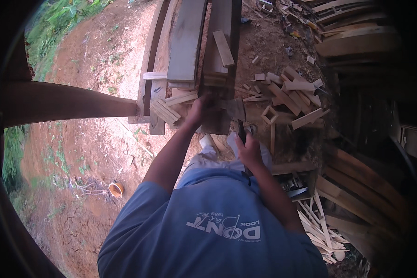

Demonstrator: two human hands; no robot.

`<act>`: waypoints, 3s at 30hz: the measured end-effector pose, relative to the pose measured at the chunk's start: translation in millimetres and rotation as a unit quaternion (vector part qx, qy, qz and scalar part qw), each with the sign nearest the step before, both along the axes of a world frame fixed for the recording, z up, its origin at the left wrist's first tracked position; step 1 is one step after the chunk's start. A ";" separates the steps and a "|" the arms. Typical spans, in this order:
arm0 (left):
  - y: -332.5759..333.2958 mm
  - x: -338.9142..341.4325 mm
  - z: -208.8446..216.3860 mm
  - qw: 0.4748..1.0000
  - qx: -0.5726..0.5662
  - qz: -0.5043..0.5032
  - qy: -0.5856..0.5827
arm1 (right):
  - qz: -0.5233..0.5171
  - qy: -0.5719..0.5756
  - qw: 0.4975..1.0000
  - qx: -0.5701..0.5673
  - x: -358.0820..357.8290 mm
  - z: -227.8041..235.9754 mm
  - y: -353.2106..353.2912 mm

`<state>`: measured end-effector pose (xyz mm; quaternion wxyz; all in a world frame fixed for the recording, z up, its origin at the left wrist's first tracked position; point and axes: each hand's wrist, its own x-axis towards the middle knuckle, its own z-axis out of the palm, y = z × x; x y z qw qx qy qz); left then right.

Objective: The person uses a hand axe to split small pieces of wood on a wooden workbench. They repeatedly pick up wood pieces, position them, and strike them to create smaller fragments, which accumulate on the bench and the ground.

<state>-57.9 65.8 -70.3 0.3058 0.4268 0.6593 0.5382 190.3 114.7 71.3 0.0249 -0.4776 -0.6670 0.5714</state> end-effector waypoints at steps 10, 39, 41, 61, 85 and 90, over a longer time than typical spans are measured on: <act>11.4 -13.8 18.0 0.925 -0.133 -0.130 0.332 | -0.138 0.060 0.989 -0.014 46.2 -31.2 7.6; 0.5 -16.8 57.6 0.945 -0.053 -0.168 0.277 | -0.133 0.035 0.990 -0.028 52.7 -24.9 -25.5; -11.5 -3.7 79.7 0.951 -0.110 -0.174 0.232 | -0.136 0.023 0.990 0.021 56.2 -30.6 -26.3; -37.1 5.5 114.3 0.974 -0.130 -0.089 0.161 | -0.093 0.079 0.989 -0.083 31.2 -23.2 -1.4; -51.3 27.7 106.6 0.991 -0.013 -0.032 0.127 | -0.118 0.028 0.992 0.030 57.8 6.1 31.6; -25.1 48.2 91.7 0.994 0.037 -0.020 0.096 | -0.070 -0.042 0.987 0.139 33.1 27.2 32.1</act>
